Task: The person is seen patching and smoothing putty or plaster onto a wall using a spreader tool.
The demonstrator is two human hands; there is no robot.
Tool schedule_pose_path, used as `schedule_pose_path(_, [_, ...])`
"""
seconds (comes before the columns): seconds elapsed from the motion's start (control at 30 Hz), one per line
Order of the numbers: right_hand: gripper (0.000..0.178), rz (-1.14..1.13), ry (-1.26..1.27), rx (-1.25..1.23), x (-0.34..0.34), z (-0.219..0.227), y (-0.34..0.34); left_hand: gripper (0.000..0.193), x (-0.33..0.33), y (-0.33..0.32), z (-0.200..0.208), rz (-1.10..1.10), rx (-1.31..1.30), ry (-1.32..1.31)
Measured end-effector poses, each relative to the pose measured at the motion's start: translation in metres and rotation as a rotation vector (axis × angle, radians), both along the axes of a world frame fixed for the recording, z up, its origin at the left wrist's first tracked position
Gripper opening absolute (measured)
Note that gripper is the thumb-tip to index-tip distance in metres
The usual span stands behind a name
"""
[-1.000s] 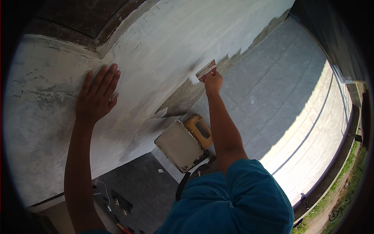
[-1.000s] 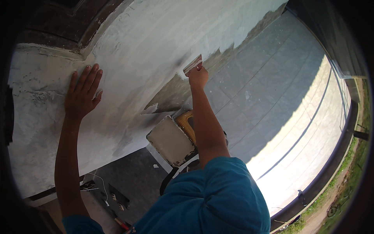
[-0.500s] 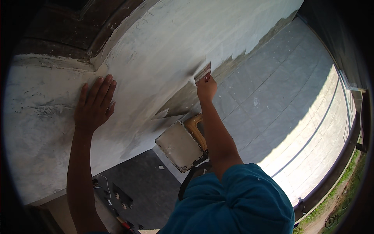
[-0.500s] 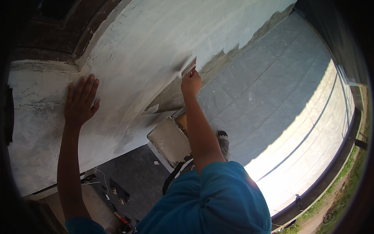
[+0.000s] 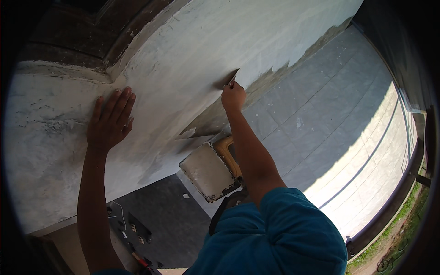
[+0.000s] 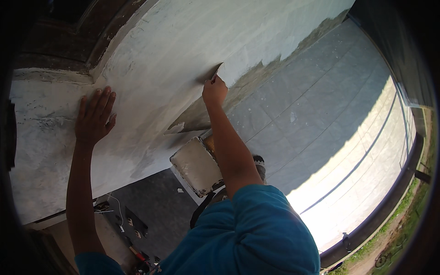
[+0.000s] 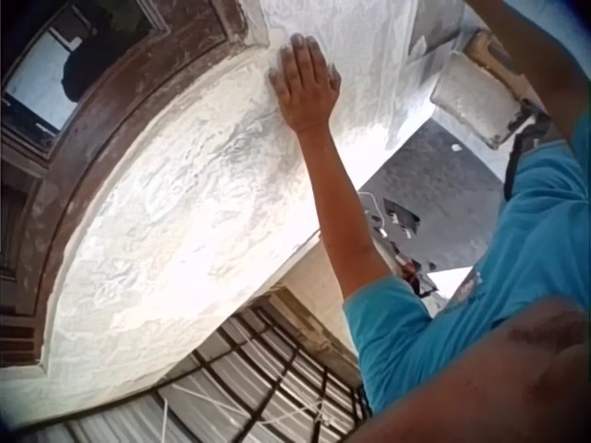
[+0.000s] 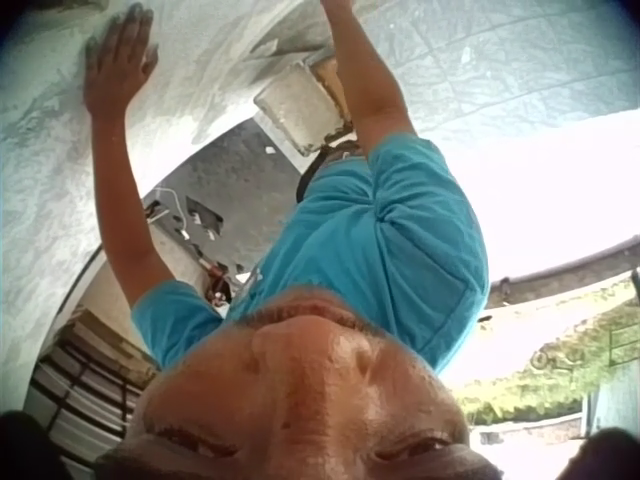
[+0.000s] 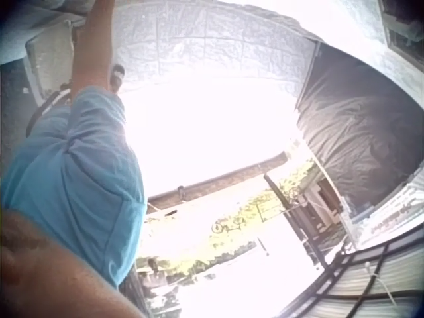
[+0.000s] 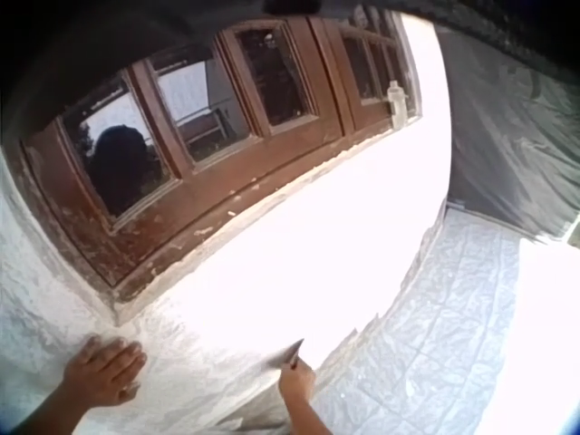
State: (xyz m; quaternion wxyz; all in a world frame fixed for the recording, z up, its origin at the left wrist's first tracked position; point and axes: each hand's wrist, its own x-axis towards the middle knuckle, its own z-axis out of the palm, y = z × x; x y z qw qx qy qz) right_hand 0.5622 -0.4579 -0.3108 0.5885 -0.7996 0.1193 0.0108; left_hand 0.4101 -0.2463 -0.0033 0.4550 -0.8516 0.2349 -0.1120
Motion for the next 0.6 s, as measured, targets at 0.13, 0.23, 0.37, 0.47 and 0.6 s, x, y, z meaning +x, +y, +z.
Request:
schedule_pose_path(0.13, [0.020,0.207,-0.038,0.303,-0.089,0.026,0.025,0.057,-0.008,0.003,0.002,0.018,0.012,-0.005])
schedule_pose_path(0.23, [0.019,0.145,0.114,0.291,-0.101,-0.004,-0.005,0.058,-0.007,0.003,0.001,0.033,0.012,0.006])
schedule_pose_path(0.37, [0.019,-0.156,0.063,0.125,-0.014,-0.027,-0.037,0.063,0.006,-0.006,-0.019,0.015,0.005,-0.057])
schedule_pose_path(0.47, [0.020,-0.005,-0.047,-0.006,0.001,0.017,-0.001,0.066,0.004,-0.001,-0.026,0.014,0.009,-0.088])
schedule_pose_path(0.6, [0.040,0.311,-0.153,0.177,-0.098,0.031,0.022,0.069,-0.003,0.007,-0.026,0.055,0.027,-0.052])
